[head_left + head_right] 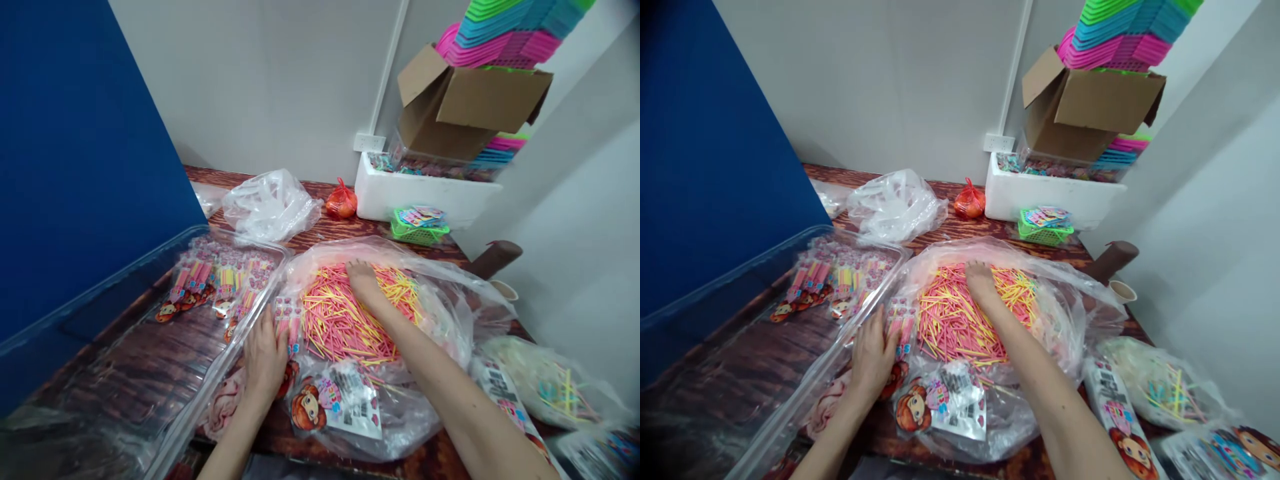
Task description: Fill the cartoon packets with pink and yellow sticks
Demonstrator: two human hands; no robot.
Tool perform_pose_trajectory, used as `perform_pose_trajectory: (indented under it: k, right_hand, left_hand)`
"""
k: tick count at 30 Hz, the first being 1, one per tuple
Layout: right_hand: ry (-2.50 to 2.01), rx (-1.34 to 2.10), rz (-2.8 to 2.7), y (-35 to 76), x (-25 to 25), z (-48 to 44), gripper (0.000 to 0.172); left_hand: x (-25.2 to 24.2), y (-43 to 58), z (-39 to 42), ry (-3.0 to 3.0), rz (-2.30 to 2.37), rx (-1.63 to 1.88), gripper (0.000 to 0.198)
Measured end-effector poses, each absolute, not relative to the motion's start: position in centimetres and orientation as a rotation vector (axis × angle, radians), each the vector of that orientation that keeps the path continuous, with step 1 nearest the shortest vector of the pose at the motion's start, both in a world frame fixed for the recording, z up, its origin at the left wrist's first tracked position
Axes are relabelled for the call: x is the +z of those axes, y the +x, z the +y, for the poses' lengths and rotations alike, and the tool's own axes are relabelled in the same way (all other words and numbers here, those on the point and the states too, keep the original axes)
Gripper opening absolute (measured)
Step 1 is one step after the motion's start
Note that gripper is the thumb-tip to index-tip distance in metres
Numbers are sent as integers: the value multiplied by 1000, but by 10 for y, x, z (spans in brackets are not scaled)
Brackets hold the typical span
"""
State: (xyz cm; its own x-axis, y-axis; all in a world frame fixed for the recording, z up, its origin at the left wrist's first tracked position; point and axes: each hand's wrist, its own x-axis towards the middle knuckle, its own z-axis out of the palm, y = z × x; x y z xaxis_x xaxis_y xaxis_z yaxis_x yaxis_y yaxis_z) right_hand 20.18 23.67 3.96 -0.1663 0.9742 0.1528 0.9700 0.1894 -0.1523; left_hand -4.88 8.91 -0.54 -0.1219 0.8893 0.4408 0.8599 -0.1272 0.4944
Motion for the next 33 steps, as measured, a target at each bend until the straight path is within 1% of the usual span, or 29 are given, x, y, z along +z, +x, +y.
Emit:
perform_pose_trajectory:
  k: [3,7,12,15,19,24,27,30,33]
  right_hand:
    - [-1916,-7,-2306,200,34,234,27]
    - [-1948,-5,-2307,204,34,223,29]
    - [-1920,119,-2199,216,41,203,27]
    - [-1898,269,-2053,224,43,192,24]
    - [-1833,575,-1780,233,43,179,13]
    - [-1575,1059,-1508,233,38,148,22]
    - [-1458,1208,-1410,231,34,131,25]
    - [-1447,1218,-1366,231,30,127,23]
    - [-1523,1079,-1389,236,29,130,18]
  left_hand:
    - [-4,-51,85,2047,2020,1088,52]
    - [0,-51,81,2055,2023,1027,52]
    - [2,-52,77,2106,2015,988,53]
    - [6,-51,73,2145,2027,986,51]
    - [20,-46,64,2185,2047,985,51]
    - [38,-29,51,2221,1950,1099,48]
    - [40,-18,45,2265,1817,1108,47]
    - [34,-8,41,2275,1717,1065,47]
    - [27,-3,37,2270,1649,1045,45]
